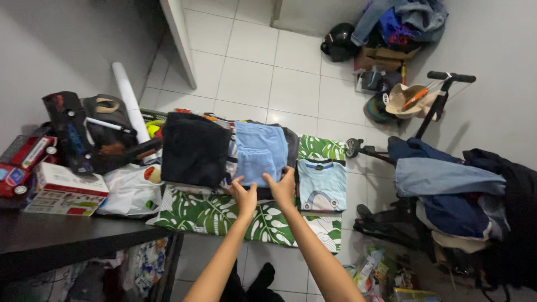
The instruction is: The person retrieves folded clothes from a dark wardrobe and places them onto a patterned surface. They handle various items including a yellow tiger-striped shirt, a black patterned shirt, a grey shirt, and several pairs of pants. The person stacks the clothes neatly on the surface, creating organized piles of folded garments.
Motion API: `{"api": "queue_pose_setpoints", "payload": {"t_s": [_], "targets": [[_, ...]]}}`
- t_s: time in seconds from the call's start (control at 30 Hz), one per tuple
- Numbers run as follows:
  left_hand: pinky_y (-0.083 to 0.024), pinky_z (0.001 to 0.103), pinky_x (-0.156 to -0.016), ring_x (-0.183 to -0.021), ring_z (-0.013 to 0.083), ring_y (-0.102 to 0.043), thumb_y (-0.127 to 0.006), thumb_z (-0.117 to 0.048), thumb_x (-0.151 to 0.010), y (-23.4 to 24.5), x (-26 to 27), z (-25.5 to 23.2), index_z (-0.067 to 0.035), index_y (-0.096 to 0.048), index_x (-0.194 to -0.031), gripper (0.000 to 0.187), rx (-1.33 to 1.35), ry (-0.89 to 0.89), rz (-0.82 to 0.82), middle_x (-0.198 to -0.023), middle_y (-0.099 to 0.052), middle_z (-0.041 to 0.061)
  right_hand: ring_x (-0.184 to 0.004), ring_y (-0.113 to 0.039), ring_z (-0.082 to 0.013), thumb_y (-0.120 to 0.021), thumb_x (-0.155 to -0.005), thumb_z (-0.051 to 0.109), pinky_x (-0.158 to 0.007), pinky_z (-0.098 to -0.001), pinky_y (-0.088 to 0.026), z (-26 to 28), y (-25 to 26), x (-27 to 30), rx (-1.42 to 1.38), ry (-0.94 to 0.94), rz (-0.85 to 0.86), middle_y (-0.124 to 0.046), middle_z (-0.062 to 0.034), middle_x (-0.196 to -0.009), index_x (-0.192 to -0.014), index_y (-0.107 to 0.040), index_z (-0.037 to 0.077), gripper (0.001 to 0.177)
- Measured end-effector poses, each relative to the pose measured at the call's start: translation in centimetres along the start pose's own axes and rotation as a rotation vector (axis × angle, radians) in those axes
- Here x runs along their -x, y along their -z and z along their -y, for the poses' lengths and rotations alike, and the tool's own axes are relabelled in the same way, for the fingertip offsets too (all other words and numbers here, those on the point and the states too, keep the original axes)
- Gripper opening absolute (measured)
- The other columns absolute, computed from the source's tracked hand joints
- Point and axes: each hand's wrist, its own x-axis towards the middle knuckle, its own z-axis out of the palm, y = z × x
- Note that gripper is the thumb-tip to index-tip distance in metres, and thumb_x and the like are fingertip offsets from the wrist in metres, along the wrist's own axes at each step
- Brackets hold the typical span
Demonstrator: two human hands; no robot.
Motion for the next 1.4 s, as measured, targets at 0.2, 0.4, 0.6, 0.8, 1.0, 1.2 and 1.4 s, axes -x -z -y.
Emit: {"api": "queue_pose_setpoints", "payload": {"t_s": [0.2,0.4,0.6,0.8,1.0,1.2,1.4], "targets": [[-0.041,0.047,-0.104,-0.120,0.0370,-0.053,-0.081,-0.023,-0.078,-0.2,-1.7,0.9,-0.005,-0.057,-0.123,0.054,0.026,0.154,0.063,-0.125,-0.059,0.020,-0.095,-0.071,-0.0356,-0.092,-0.069,0.039,-0.085,-0.0457,-0.054,0.6,-1.2,-0.7,0.010,-0.130,0.074,-0.074,-0.0210,-0.103,-0.111,-0.068,-0.002,0.064],[-0.053,0.037,-0.085,-0.103,0.0220,-0.059,-0.082,-0.031,-0.084,-0.3,-2.7,0.3,-0.010,-0.063,-0.115,0.041,0.849,0.974,0.208,-0.113,-0.063,0.006,-0.082,-0.070,-0.0224,-0.081,-0.080,0.025,-0.074,-0.0371,-0.056,1.7,-1.9,-1.0,-0.382,-0.282,0.200,-0.077,-0.0139,-0.098,-0.107,-0.073,-0.004,0.041],[-0.057,0.035,-0.089,-0.100,0.0207,-0.068,-0.080,-0.034,-0.087,0.2,-4.0,-0.8,-0.009,-0.068,-0.111,0.037,1.492,1.120,0.259,-0.107,-0.072,0.005,-0.077,-0.066,-0.0207,-0.076,-0.079,0.011,-0.064,-0.0355,-0.052,3.9,-1.0,-2.3,-0.759,-0.340,0.288,-0.071,-0.0085,-0.095,-0.109,-0.064,0.000,0.034],[-0.055,0.039,-0.094,-0.103,0.0251,-0.068,-0.074,-0.024,-0.091,1.6,-5.7,-6.5,-0.006,-0.068,-0.117,0.033,1.704,0.968,0.399,-0.114,-0.072,0.009,-0.086,-0.068,-0.0231,-0.068,-0.075,-0.005,-0.075,-0.0371,-0.060,9.2,3.0,-4.4,-1.026,-0.291,0.255,-0.068,-0.0100,-0.102,-0.117,-0.058,0.000,0.043],[-0.050,0.043,-0.104,-0.107,0.0259,-0.067,-0.065,-0.014,-0.090,5.3,-8.4,-13.2,-0.002,-0.065,-0.121,0.033,1.812,0.774,0.535,-0.115,-0.072,0.011,-0.098,-0.068,-0.0222,-0.063,-0.071,-0.008,-0.083,-0.0397,-0.061,15.1,6.0,-3.1,-1.116,-0.198,0.272,-0.064,-0.0076,-0.113,-0.135,-0.042,0.008,0.069],[-0.048,0.044,-0.106,-0.112,0.0292,-0.066,-0.062,-0.010,-0.091,10.2,-14.3,-10.8,0.003,-0.063,-0.121,0.032,1.759,0.609,0.550,-0.117,-0.071,0.014,-0.112,-0.067,-0.0266,-0.076,-0.089,0.010,-0.096,-0.0440,-0.057,17.8,3.7,-3.6,-1.244,-0.344,0.609,-0.066,-0.0135,-0.125,-0.138,-0.050,-0.002,0.056],[-0.047,0.044,-0.111,-0.120,0.0291,-0.063,-0.061,-0.002,-0.092,15.1,-19.7,-7.1,0.004,-0.061,-0.124,0.033,1.661,0.473,0.546,-0.126,-0.068,0.016,-0.110,-0.068,-0.0212,-0.078,-0.079,0.002,-0.096,-0.0397,-0.057,20.9,-2.4,-2.8,-1.033,-0.190,0.648,-0.067,-0.0079,-0.123,-0.132,-0.052,0.008,0.059]]}}
